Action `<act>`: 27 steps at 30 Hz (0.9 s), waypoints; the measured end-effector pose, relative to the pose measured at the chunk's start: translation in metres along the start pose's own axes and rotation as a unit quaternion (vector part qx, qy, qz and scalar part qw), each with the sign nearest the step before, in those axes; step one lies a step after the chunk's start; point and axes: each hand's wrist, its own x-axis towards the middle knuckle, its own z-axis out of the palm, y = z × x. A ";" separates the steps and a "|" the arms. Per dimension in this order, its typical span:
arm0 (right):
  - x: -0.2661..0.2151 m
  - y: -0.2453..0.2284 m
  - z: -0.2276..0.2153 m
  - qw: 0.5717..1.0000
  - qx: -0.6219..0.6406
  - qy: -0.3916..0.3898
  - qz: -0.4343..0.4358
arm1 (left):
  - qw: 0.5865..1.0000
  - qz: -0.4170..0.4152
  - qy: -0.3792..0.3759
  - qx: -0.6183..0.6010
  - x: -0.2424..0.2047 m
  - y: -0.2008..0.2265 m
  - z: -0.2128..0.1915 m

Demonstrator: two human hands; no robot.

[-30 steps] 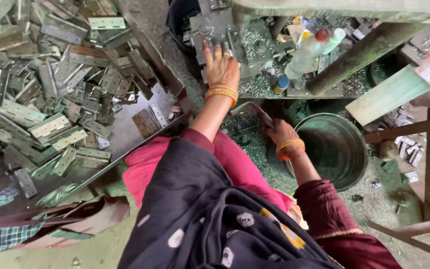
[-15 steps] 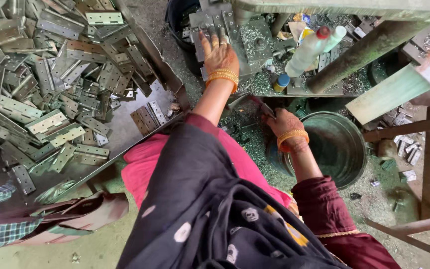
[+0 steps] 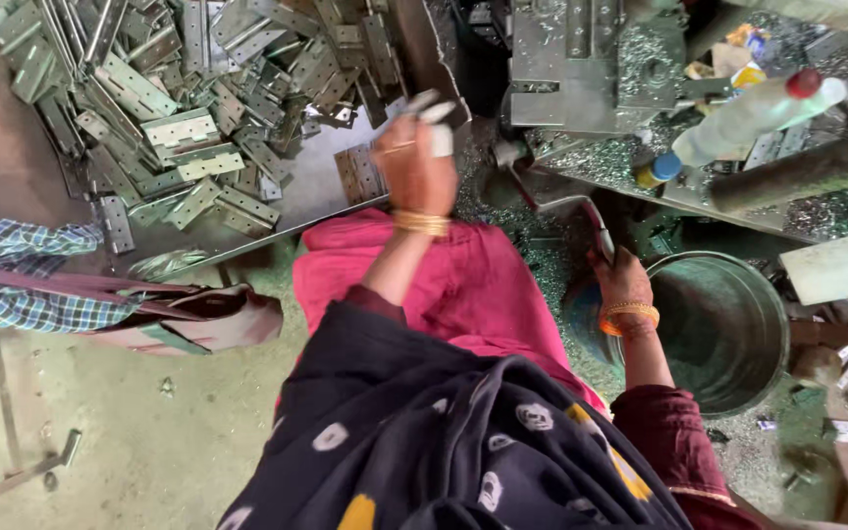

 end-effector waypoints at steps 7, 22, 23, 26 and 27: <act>-0.004 -0.008 -0.011 1.000 0.005 -0.015 -0.005 | 0.937 -0.061 -0.239 0.248 0.019 -0.168 0.015; 0.001 -0.017 -0.015 0.998 -0.034 -0.037 0.029 | 0.992 0.095 -0.060 -0.049 0.024 -0.054 -0.042; 0.001 -0.014 -0.015 0.999 -0.021 -0.026 0.024 | 0.986 0.153 -0.019 -0.068 0.019 -0.020 -0.036; 0.001 -0.012 -0.008 1.000 0.008 -0.006 0.001 | 0.964 0.238 -0.118 0.010 0.008 0.079 -0.013; 0.001 -0.012 -0.006 1.000 0.009 -0.003 -0.004 | 0.975 0.196 -0.093 -0.056 0.005 0.108 0.000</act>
